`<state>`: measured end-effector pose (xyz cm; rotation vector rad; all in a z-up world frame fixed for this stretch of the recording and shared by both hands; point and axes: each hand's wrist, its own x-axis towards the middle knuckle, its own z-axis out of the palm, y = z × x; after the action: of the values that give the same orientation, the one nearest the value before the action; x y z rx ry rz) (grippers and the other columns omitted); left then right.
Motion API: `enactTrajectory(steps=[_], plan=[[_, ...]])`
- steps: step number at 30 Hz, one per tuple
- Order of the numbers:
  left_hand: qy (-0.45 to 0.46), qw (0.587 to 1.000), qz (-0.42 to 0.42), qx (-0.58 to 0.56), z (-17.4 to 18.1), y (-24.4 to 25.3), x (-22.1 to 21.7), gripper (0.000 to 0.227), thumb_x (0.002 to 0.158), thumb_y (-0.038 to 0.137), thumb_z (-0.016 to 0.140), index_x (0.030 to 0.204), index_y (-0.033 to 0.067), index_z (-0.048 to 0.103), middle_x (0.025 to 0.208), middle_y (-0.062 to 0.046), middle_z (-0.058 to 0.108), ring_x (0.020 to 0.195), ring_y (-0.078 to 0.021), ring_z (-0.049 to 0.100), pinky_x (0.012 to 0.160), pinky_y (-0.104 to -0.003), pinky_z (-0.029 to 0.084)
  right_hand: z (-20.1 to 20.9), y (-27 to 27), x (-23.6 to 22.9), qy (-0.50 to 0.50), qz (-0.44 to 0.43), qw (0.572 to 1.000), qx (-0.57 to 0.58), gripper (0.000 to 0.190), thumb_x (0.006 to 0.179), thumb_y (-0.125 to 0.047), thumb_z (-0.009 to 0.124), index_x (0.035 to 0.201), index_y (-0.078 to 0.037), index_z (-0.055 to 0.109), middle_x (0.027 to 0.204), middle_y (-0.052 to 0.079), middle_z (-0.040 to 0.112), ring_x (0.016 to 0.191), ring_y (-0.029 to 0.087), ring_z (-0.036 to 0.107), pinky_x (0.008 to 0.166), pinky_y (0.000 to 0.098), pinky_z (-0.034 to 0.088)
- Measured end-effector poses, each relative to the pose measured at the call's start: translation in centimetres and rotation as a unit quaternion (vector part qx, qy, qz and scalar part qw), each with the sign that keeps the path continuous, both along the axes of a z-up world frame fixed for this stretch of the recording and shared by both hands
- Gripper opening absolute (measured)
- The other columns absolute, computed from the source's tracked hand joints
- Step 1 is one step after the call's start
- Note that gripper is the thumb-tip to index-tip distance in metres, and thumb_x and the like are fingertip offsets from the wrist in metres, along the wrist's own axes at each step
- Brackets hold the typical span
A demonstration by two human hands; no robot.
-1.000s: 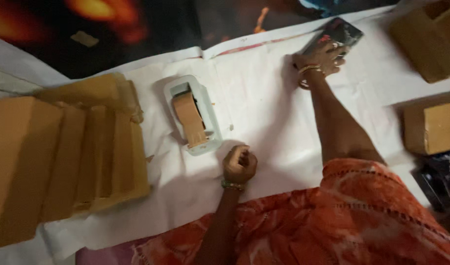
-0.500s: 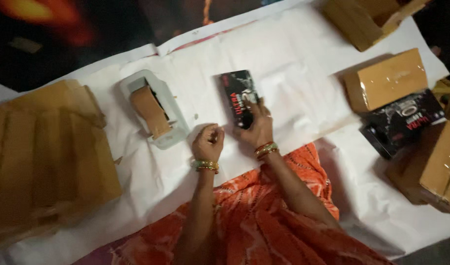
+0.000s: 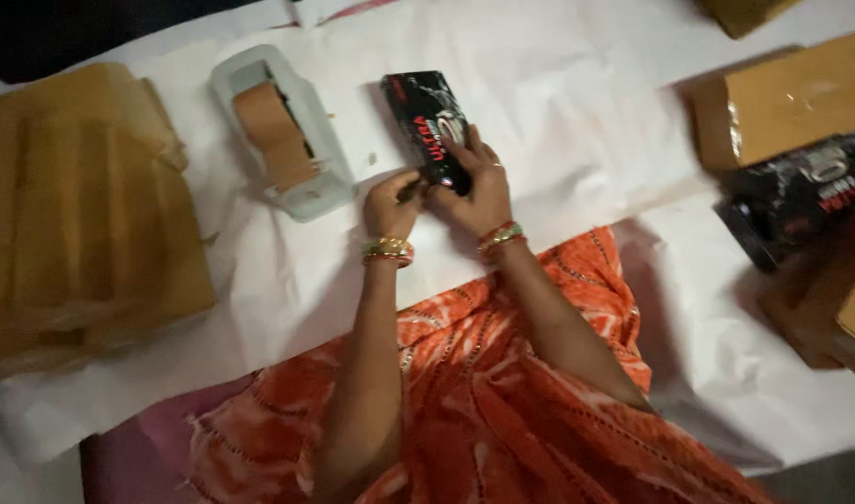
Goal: The person repeatedly opens small product boxes, removes the contents, places the product into a larger cardboard shipping box, and seals the box with packing tape. The process is repeated for multiple items.
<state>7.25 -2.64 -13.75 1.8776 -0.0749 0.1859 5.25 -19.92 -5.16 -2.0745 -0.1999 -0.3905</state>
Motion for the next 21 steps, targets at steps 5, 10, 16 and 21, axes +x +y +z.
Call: enactTrajectory(steps=[5, 10, 16, 21], plan=[[0.13, 0.962, -0.027, -0.237, -2.3, -2.8, 2.2, 0.026, 0.096, 0.01, 0.069, 0.119, -0.0014, 0.073, 0.09, -0.007, 0.075, 0.065, -0.0118, 0.066, 0.055, -0.026, 0.054, -1.5, -0.5, 1.1, 0.016, 0.029, 0.995, 0.098, 0.073, 0.072, -0.021, 0.077, 0.143, -0.007, 0.065, 0.154, 0.036, 0.048, 0.152, 0.039, 0.042, 0.121, 0.0434, 0.037], [0.087, 0.934, -0.038, -0.345, -1.1, -3.7, 2.6, 0.03, 0.098, 0.019, 0.072, 0.12, -0.0006, 0.073, 0.102, -0.006, 0.078, 0.083, -0.0124, 0.073, 0.073, -0.027, 0.064, -1.3, -1.8, 1.9, 0.077, 0.043, 0.982, 0.164, 0.068, 0.073, -0.02, 0.075, 0.139, -0.007, 0.066, 0.156, 0.029, 0.048, 0.15, 0.032, 0.047, 0.115, 0.0383, 0.045], [0.179, 0.88, -0.018, -0.439, 1.2, -1.8, 1.5, 0.033, 0.091, 0.019, 0.077, 0.117, -0.0012, 0.073, 0.101, -0.007, 0.076, 0.084, -0.0176, 0.074, 0.074, -0.035, 0.067, -0.3, -1.1, 1.8, 0.076, 0.067, 0.988, 0.118, 0.067, 0.07, -0.015, 0.079, 0.135, -0.005, 0.068, 0.151, 0.025, 0.057, 0.146, 0.031, 0.051, 0.114, 0.0377, 0.045], [0.181, 0.866, -0.041, -0.465, 0.8, -1.7, 1.8, 0.036, 0.091, 0.018, 0.078, 0.12, -0.0017, 0.072, 0.102, -0.009, 0.075, 0.084, -0.0185, 0.074, 0.075, -0.035, 0.065, 0.0, -1.4, 1.9, 0.079, 0.095, 0.985, 0.121, 0.063, 0.072, -0.012, 0.077, 0.134, -0.002, 0.067, 0.151, 0.025, 0.055, 0.147, 0.03, 0.049, 0.115, 0.0376, 0.044]])
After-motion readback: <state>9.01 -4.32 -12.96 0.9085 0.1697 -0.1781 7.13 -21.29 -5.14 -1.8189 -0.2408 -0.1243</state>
